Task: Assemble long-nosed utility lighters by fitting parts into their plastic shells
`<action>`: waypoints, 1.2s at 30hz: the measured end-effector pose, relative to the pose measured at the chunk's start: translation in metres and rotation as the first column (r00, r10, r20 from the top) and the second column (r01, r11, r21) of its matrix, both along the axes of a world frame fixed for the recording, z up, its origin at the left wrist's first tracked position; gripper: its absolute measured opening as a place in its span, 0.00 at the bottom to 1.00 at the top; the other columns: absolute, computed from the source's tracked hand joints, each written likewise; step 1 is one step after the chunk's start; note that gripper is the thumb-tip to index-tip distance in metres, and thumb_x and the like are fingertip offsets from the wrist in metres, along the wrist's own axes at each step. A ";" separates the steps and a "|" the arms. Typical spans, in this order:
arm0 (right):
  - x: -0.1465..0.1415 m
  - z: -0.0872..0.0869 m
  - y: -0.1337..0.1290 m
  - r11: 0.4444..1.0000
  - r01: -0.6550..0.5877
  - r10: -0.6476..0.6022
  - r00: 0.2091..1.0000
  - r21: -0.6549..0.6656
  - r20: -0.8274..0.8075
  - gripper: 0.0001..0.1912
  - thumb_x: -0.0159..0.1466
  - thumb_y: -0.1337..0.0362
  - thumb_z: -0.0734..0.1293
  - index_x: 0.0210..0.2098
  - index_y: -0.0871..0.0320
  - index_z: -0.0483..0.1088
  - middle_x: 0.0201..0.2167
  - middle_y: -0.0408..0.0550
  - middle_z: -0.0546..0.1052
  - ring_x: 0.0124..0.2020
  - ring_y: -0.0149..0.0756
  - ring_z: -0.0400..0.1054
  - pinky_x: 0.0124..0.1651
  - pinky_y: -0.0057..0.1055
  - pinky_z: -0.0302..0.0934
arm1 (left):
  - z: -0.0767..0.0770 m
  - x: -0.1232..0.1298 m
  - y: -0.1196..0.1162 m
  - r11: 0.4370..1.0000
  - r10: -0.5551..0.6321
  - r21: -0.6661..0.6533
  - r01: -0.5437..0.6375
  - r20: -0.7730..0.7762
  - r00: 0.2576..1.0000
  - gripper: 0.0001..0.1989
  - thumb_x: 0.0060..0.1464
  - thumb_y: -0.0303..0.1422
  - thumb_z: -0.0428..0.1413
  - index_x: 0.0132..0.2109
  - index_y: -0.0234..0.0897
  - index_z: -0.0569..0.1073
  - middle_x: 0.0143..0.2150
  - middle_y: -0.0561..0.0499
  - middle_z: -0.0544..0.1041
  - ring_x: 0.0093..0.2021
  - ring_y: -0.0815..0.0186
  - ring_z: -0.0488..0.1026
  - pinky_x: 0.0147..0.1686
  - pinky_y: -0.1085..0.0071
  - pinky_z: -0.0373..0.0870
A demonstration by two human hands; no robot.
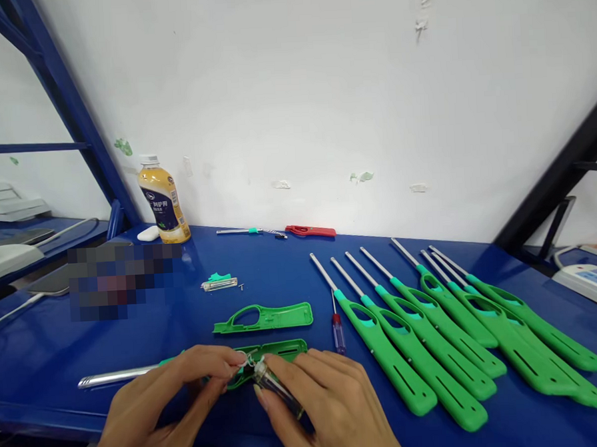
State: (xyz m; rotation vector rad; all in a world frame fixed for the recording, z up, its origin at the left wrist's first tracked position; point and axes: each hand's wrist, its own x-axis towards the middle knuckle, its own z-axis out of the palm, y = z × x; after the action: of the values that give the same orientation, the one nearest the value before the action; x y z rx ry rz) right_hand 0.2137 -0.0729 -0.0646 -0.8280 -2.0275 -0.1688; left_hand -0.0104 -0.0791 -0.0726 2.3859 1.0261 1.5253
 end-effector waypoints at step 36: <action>0.014 -0.011 0.012 0.995 0.059 -0.047 0.987 -0.076 0.151 0.16 0.83 0.63 0.59 0.59 0.58 0.76 0.42 0.50 0.85 0.37 0.40 0.83 0.41 0.34 0.78 | 0.008 -0.005 0.009 0.988 0.148 0.081 -0.133 -0.227 0.963 0.13 0.75 0.26 0.56 0.61 0.42 0.74 0.49 0.52 0.84 0.46 0.62 0.77 0.43 0.69 0.77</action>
State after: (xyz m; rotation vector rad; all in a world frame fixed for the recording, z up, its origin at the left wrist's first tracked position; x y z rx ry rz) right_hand 0.2276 -0.0606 -0.0756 -0.9453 -2.1650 -0.1849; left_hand -0.0151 -0.0700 -0.0649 2.6380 1.2347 1.3636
